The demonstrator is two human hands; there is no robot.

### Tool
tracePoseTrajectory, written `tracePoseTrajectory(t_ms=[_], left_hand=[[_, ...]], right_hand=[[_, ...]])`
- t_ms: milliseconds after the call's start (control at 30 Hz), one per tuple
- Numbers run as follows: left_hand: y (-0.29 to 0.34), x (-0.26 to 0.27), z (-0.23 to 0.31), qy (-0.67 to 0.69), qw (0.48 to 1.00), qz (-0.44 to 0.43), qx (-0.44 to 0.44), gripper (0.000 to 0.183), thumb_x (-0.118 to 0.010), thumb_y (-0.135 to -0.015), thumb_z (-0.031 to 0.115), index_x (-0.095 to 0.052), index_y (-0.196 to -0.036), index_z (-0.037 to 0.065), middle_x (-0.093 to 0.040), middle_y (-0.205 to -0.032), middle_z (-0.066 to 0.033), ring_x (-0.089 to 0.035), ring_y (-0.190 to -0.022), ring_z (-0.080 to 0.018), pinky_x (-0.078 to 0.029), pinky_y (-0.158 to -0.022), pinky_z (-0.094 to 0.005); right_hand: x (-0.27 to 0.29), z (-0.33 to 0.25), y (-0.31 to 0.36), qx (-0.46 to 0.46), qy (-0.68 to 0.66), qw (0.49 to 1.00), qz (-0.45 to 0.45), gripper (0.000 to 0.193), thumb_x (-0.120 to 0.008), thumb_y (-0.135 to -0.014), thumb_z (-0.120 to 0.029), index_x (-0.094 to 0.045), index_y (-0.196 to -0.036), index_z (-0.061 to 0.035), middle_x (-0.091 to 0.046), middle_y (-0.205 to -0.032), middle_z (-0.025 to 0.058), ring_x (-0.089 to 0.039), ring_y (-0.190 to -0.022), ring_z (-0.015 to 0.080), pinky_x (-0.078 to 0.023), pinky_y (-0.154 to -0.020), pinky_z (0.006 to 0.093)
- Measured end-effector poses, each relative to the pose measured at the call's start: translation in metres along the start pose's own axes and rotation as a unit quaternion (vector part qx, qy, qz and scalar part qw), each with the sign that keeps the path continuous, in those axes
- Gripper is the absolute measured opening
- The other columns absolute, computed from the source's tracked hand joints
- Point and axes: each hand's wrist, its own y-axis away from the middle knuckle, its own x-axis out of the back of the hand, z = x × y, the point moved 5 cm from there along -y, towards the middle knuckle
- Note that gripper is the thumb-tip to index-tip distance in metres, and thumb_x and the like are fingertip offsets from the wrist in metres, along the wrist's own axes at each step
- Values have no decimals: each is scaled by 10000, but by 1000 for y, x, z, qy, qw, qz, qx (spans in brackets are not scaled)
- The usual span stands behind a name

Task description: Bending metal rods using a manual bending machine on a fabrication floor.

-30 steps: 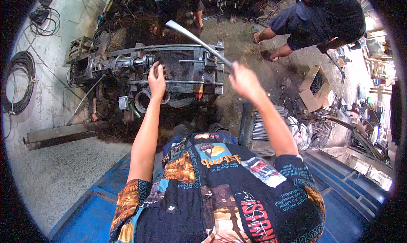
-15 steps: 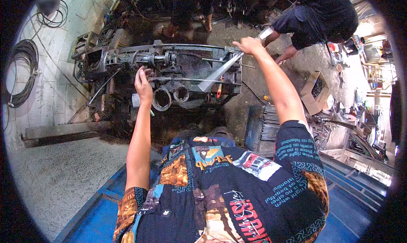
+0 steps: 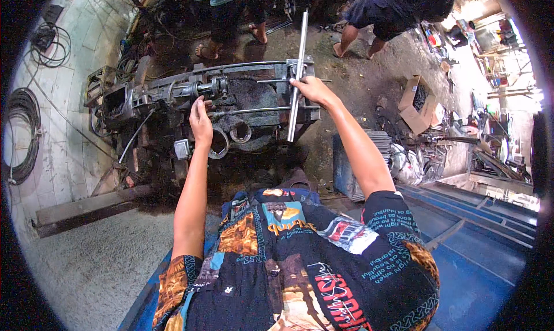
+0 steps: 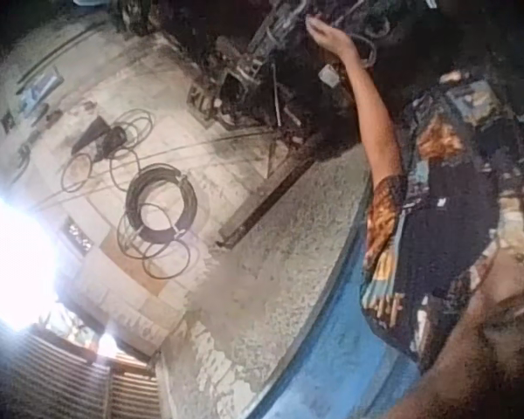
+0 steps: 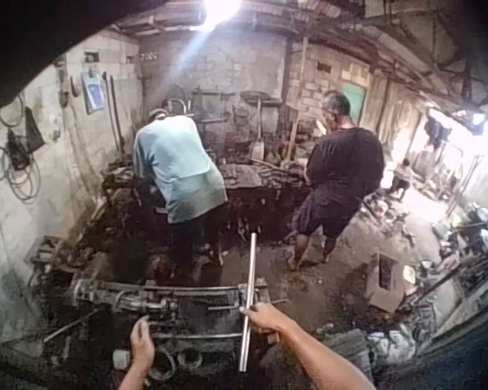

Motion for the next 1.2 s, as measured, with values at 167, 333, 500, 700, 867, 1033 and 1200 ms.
tracePoseTrajectory(t_ms=[167, 333, 500, 700, 867, 1033, 1200], left_hand=[[18, -39, 14, 32, 999, -32, -14, 332, -466, -1025, 224, -578, -1218, -22, -663, -1014, -81, -594, -967, -141, -440, -916, -279], [33, -90, 29, 16, 993, -114, -25, 360, -548, -988, 239, -581, -1225, -30, -675, -1020, -106, -614, -958, -150, -475, -877, -290], [66, -135, 58, -133, 964, -232, -3, 634, -681, -863, 406, -530, -1279, -48, -676, -1013, -203, -660, -891, -262, -514, -814, -370], [108, -196, 72, -258, 935, -241, 17, 493, -650, -868, 257, -496, -1255, -6, -652, -945, -273, -629, -912, -440, -486, -775, -510], [131, -210, 71, -386, 918, -48, 81, 293, -558, -927, 205, -519, -1191, 84, -663, -874, -251, -631, -820, -462, -492, -685, -553], [127, -217, 65, -508, 856, 11, 95, 221, -597, -904, 264, -562, -928, 47, -648, -760, -225, -637, -726, -441, -507, -635, -534], [120, -208, 64, -583, 806, 32, 99, 215, -632, -863, 276, -622, -862, 61, -663, -738, -199, -662, -726, -395, -531, -656, -497]], right_hand=[[1, 20, -5, 1, 5, 999, 49, 575, -496, -961, -495, -669, -985, 53, -686, -851, 170, -669, -755, 253, -512, -726, 401], [21, 79, -34, -15, -61, 997, 46, 557, -460, -986, -481, -670, -988, 35, -693, -855, 126, -677, -716, 214, -513, -661, 350], [53, 29, -51, -38, -298, 954, 7, 502, -467, -984, -445, -610, -1127, 14, -688, -990, 128, -685, -771, 231, -520, -655, 342], [77, 40, -148, -66, -544, 836, 20, 466, -453, -982, -369, -488, -1281, -13, -594, -1235, 173, -629, -1037, 300, -533, -802, 433], [82, 0, -202, -29, -708, 700, -90, 345, -419, -954, -246, -487, -1147, 30, -600, -1102, 246, -595, -995, 391, -490, -907, 518], [92, -14, -248, -19, -773, 586, -245, 444, -384, -966, -468, -522, -811, -75, -446, -634, 53, -423, -578, 204, -368, -580, 351], [97, -7, -242, -70, -774, 573, -259, 634, -247, -955, -647, -376, -608, -133, -253, -493, -32, -236, -434, 131, -247, -483, 303]])
